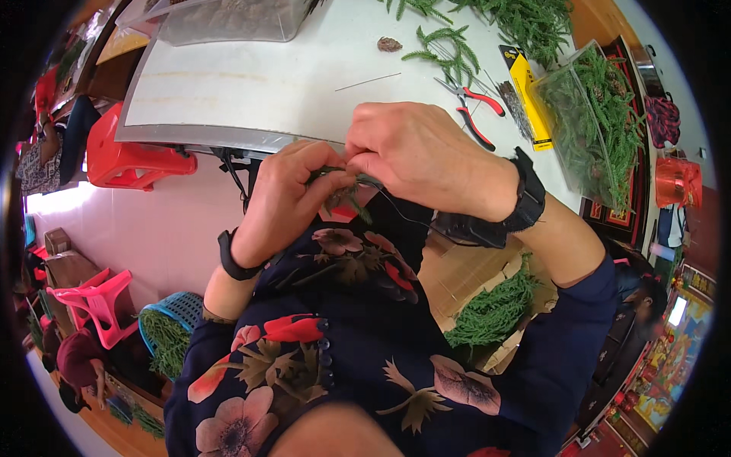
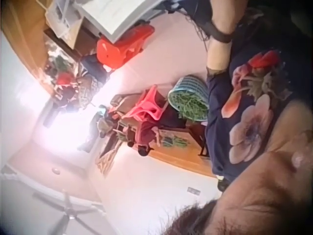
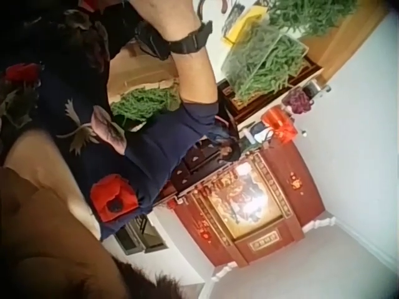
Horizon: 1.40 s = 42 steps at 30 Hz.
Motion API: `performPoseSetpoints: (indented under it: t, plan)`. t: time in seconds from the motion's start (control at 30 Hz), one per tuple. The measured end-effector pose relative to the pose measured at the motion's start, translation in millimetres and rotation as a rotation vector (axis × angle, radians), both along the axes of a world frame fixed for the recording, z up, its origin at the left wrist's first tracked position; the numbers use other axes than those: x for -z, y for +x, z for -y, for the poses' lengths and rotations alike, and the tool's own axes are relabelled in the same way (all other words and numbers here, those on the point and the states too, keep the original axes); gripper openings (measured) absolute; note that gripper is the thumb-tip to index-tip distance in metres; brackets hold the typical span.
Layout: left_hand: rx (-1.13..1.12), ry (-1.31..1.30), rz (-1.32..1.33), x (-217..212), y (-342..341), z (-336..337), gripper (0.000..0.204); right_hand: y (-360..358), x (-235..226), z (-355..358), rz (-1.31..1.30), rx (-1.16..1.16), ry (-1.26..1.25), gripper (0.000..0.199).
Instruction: Trimming green plant sprigs with nippers and organizing them at a workstation.
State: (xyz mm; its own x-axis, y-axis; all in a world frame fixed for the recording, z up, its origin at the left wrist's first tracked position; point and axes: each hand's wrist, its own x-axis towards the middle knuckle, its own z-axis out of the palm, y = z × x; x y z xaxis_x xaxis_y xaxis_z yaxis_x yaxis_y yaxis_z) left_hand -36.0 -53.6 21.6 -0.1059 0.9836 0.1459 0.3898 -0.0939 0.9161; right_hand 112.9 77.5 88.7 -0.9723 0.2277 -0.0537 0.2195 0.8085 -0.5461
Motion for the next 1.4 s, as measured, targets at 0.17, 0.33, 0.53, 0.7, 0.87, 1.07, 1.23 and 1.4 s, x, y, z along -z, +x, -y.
performPoseSetpoints:
  t: [0.17,0.33,0.53,0.7,0.87,1.07,1.23,1.4]
  plan:
    - [-0.122,0.19,-0.203,10.3,10.0,0.0,0.009,-1.9,-0.6,4.6,0.093,0.171,-0.012,0.009]
    - [-0.081,-0.083,0.373,6.6,3.8,4.7,0.014,2.2,4.3,-1.2,-0.121,0.117,-0.169,0.014]
    - [0.114,-0.247,0.858,12.0,-7.0,8.3,0.015,-1.3,13.5,-9.8,-0.278,-0.09,-0.085,0.025]
    - [0.233,-0.388,1.074,17.6,-18.1,5.1,0.011,-9.0,10.2,-18.5,-0.391,-0.304,0.105,0.027]
    - [0.247,-0.396,1.12,15.6,-18.4,0.8,0.012,-14.6,4.4,-24.6,-0.371,-0.399,0.154,0.023]
    - [0.095,-0.226,0.597,14.0,-13.3,-2.9,0.013,-9.4,12.1,-18.3,-0.044,-0.216,0.181,0.023]
    - [-0.036,-0.26,0.445,7.8,-8.5,-6.3,0.013,-3.9,18.0,-24.0,-0.122,-0.074,0.069,0.027]
    - [0.066,-0.316,0.936,9.9,-14.2,-8.9,0.012,0.2,22.9,-25.5,-0.354,-0.213,0.273,0.027]
